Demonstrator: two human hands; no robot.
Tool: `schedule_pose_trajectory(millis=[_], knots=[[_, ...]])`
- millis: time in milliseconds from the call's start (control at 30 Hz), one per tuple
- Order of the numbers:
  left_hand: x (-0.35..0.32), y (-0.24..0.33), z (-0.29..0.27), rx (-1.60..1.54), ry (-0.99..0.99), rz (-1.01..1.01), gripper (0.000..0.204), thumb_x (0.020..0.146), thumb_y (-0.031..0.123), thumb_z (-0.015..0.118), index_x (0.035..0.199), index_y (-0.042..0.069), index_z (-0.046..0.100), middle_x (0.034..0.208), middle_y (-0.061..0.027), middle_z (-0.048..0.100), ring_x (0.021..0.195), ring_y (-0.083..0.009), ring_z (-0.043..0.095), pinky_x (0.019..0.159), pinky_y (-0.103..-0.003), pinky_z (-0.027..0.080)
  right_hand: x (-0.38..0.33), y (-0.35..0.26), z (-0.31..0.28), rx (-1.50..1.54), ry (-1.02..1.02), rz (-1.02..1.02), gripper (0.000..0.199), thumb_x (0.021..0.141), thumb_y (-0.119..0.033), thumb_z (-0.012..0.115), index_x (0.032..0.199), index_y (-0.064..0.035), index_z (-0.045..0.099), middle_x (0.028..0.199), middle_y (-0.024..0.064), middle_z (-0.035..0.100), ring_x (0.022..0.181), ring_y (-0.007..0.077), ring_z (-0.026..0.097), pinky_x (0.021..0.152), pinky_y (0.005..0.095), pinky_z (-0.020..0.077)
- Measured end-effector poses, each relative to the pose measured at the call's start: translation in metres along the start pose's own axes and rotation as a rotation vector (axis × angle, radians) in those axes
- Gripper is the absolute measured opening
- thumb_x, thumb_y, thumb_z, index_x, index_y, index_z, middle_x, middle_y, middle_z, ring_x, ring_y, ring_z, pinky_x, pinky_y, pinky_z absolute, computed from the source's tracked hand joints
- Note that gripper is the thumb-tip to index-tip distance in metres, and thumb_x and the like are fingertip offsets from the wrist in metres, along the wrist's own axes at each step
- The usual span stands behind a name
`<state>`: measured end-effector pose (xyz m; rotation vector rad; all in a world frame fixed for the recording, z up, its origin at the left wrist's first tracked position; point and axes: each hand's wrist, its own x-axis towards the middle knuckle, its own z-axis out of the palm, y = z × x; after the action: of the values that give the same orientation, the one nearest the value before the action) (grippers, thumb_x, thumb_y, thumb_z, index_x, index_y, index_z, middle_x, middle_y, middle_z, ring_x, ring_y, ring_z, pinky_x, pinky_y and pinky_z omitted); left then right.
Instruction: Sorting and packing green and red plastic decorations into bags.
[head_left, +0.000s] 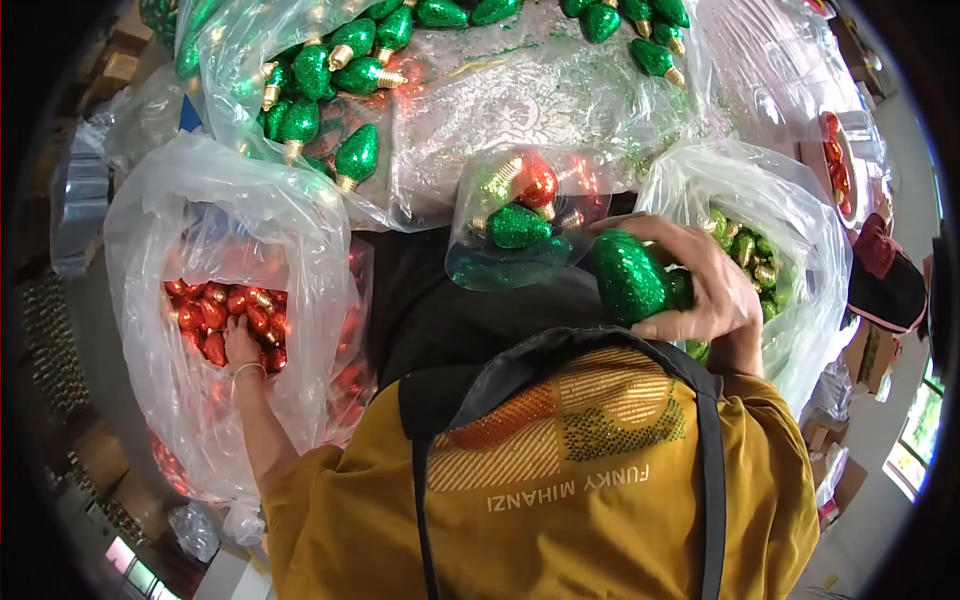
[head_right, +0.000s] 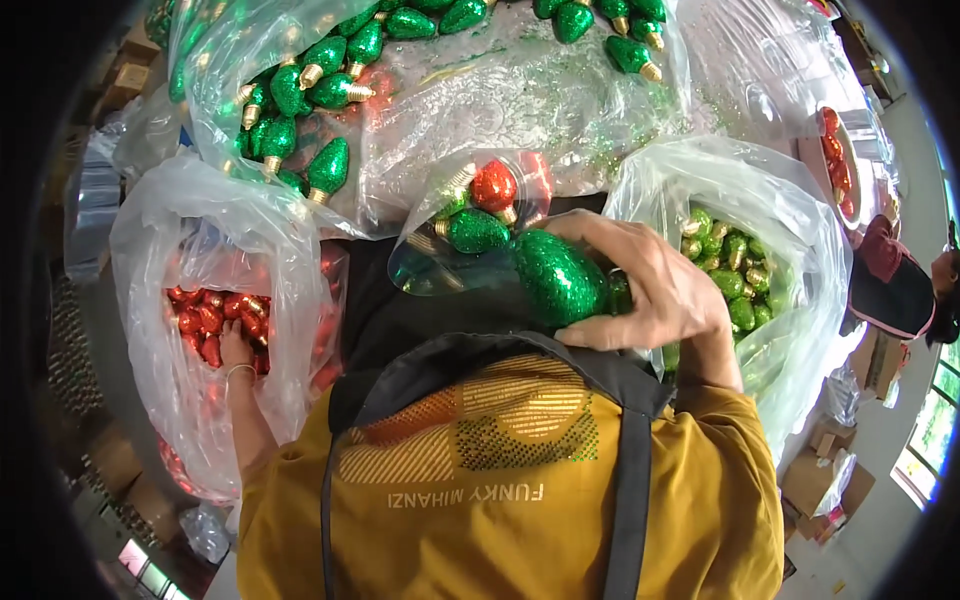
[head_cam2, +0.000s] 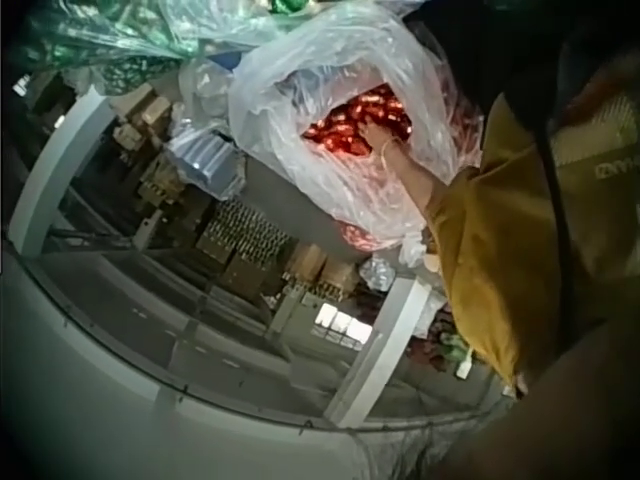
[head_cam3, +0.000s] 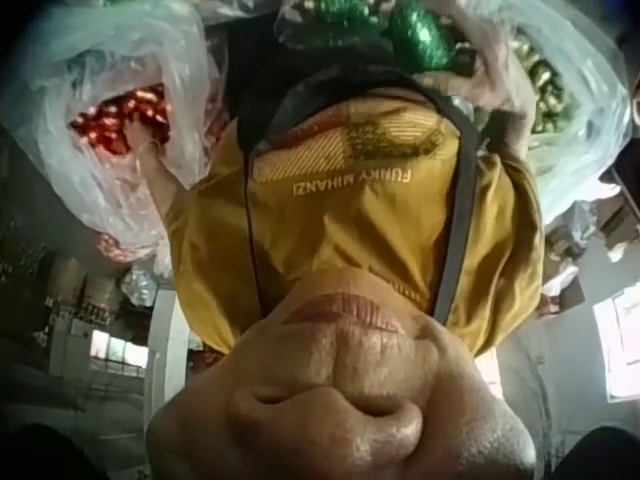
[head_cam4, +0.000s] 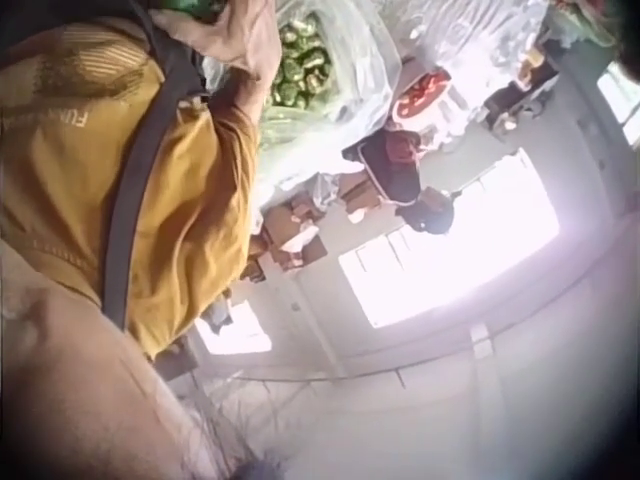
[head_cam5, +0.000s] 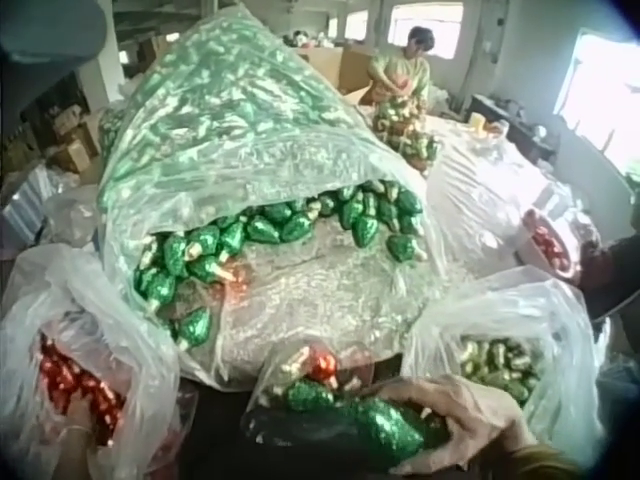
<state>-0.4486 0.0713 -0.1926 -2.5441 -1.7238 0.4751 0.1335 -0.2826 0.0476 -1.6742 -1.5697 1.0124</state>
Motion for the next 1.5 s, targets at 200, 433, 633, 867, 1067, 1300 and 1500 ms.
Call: schedule_pose_trajectory(millis=[200, 433, 633, 867, 1067, 1300, 1500], knots=[[-0.008, -0.001, -0.060, -0.346, 0.420, -0.074, 0.039, 0.087, 0.010, 0.056, 0.125, 0.005, 0.051, 0.119, -0.0198, 0.057, 0.104, -0.0350, 0.058, 0.090, -0.038, 0.046, 0.020, 0.016, 0.023, -0.215, 0.108, -0.266, 0.068, 0.066, -0.027, 0.076, 0.120, 0.0002, 0.046, 0.104, 0.0172, 0.061, 0.089, 0.0313, 0.063, 0.074, 0.0375, 0.0510], [-0.062, 0.213, -0.279, -1.225, 0.617, 0.327, 0.039, 0.090, 0.005, 0.053, 0.127, -0.005, 0.047, 0.123, -0.0142, 0.054, 0.105, -0.0206, 0.057, 0.094, -0.033, 0.044, 0.082, 0.033, -0.012, -0.430, -0.061, -0.361, 0.063, 0.068, -0.027, 0.074, 0.118, -0.0009, 0.044, 0.094, 0.0187, 0.062, 0.078, 0.0364, 0.064, 0.068, 0.0390, 0.0524], [-0.015, 0.368, -0.322, -1.064, 0.528, 0.969, 0.034, 0.087, 0.015, 0.060, 0.118, 0.003, 0.053, 0.109, -0.0134, 0.059, 0.097, -0.0272, 0.060, 0.085, -0.033, 0.046, 0.109, 0.037, -0.038, -0.504, 0.075, -0.530, 0.065, 0.068, -0.025, 0.072, 0.119, 0.0001, 0.042, 0.090, 0.0207, 0.062, 0.079, 0.0400, 0.062, 0.069, 0.0419, 0.0505], [0.061, 0.398, -0.323, -0.644, 0.230, 1.218, 0.036, 0.086, 0.023, 0.061, 0.115, 0.002, 0.056, 0.101, -0.0135, 0.063, 0.090, -0.0279, 0.061, 0.078, -0.035, 0.048, 0.102, 0.047, -0.052, -0.324, 0.105, -0.339, 0.070, 0.068, -0.025, 0.068, 0.125, 0.0014, 0.038, 0.096, 0.0212, 0.057, 0.087, 0.0366, 0.059, 0.077, 0.0393, 0.0459], [0.072, 0.427, -0.374, -0.184, -0.350, 1.310, 0.036, 0.083, 0.024, 0.062, 0.111, 0.002, 0.059, 0.096, -0.0154, 0.065, 0.089, -0.0308, 0.061, 0.076, -0.037, 0.048, 0.121, 0.045, -0.069, -0.352, 0.094, -0.321, 0.064, 0.071, -0.024, 0.066, 0.123, 0.0025, 0.038, 0.082, 0.0197, 0.058, 0.075, 0.0337, 0.061, 0.069, 0.0387, 0.0467], [0.072, 0.464, -0.362, 0.214, -0.390, 1.519, 0.034, 0.080, 0.019, 0.062, 0.111, 0.003, 0.060, 0.098, -0.0196, 0.063, 0.094, -0.0345, 0.059, 0.082, -0.041, 0.046, 0.136, 0.064, -0.082, -0.316, 0.136, -0.389, 0.062, 0.075, -0.022, 0.063, 0.124, 0.0042, 0.036, 0.060, 0.0091, 0.056, 0.053, 0.0193, 0.058, 0.056, 0.0316, 0.0472], [0.061, 0.448, -0.355, 0.183, -0.325, 1.502, 0.035, 0.081, 0.014, 0.058, 0.115, 0.005, 0.057, 0.106, -0.0187, 0.059, 0.101, -0.0342, 0.056, 0.087, -0.041, 0.044, 0.137, 0.024, -0.091, -0.235, -0.066, -0.077, 0.057, 0.076, -0.029, 0.068, 0.118, 0.0028, 0.048, 0.071, 0.0128, 0.060, 0.064, 0.0212, 0.061, 0.061, 0.0330, 0.0479]])
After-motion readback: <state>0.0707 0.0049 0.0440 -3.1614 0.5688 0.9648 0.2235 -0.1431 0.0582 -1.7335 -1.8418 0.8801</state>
